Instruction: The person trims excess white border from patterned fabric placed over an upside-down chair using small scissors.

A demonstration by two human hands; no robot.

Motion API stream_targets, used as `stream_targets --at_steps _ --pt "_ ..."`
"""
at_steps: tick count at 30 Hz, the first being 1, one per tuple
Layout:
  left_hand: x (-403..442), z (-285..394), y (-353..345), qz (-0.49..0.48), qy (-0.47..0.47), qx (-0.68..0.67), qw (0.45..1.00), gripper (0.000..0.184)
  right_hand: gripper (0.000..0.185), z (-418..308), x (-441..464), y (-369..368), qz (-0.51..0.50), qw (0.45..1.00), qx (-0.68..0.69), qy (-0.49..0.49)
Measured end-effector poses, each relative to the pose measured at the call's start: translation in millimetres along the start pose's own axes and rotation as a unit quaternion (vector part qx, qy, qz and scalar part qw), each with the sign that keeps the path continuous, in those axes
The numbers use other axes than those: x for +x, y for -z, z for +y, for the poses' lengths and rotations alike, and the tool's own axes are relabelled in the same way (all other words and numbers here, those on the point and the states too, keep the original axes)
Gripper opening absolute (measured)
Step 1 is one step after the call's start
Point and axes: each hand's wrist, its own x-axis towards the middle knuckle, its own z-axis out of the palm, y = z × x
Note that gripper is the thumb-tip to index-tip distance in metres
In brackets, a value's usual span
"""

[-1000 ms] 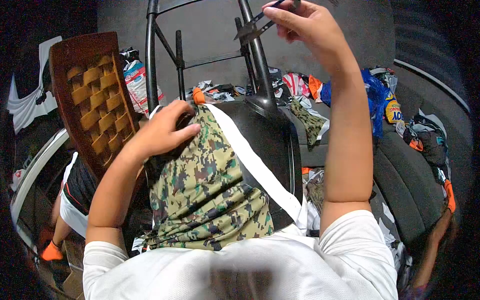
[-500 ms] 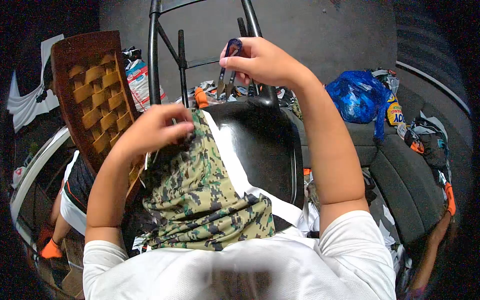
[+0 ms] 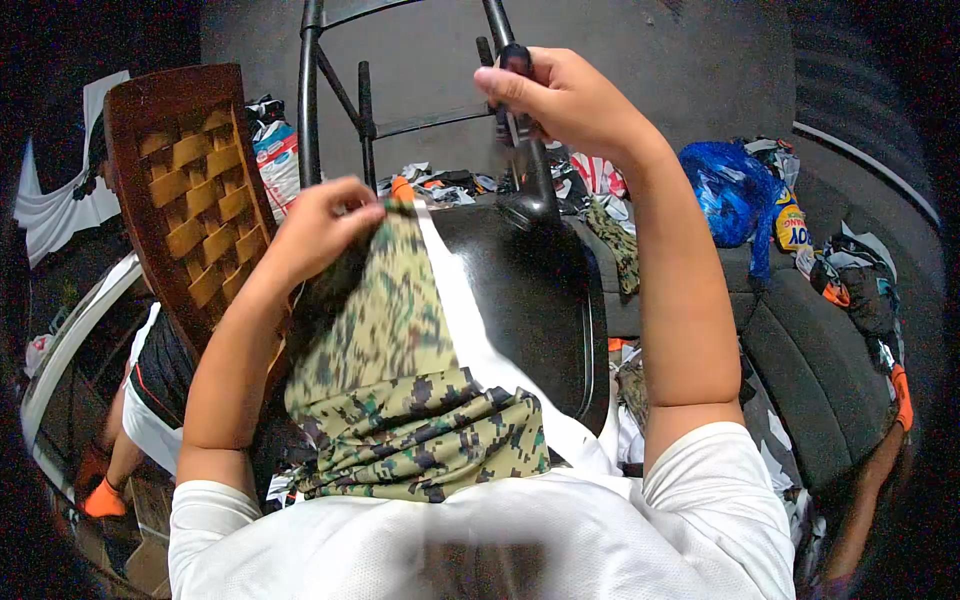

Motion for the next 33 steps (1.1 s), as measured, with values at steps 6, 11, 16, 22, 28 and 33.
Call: stream_targets --at_steps 6,11,16,22,28,33 --pt "6.0 8.2 -12.0 0.118 -0.003 -0.361 0.925 0.023 0.016 5.9 6.7 -4.2 0.025 0.998 -0.044 0.038" --pt "1.1 -20.7 -16.0 0.068 -0.039 -0.29 0.954 0.023 0.017 14.5 0.7 -22.1 -0.038 0.984 -0.174 -0.02" --pt "-3.0 -42.9 -29.0 0.073 -0.039 -0.103 0.991 0.028 0.021 26.9 5.2 -43.6 -0.149 0.954 -0.255 -0.047" --pt "-9.9 -21.8 -42.7 0.111 -0.119 0.008 0.987 0.036 0.018 21.6 6.1 -67.3 -0.201 0.939 -0.263 -0.09" --pt "-13.9 4.6 -27.8 0.042 -0.066 -0.058 0.995 0.038 0.014 20.4 6.4 -74.4 -0.257 0.932 -0.234 -0.098" --pt "-10.4 0.2 -12.0 0.029 -0.025 -0.113 0.993 0.038 0.014 17.3 5.3 -61.3 -0.274 0.938 -0.196 -0.077"
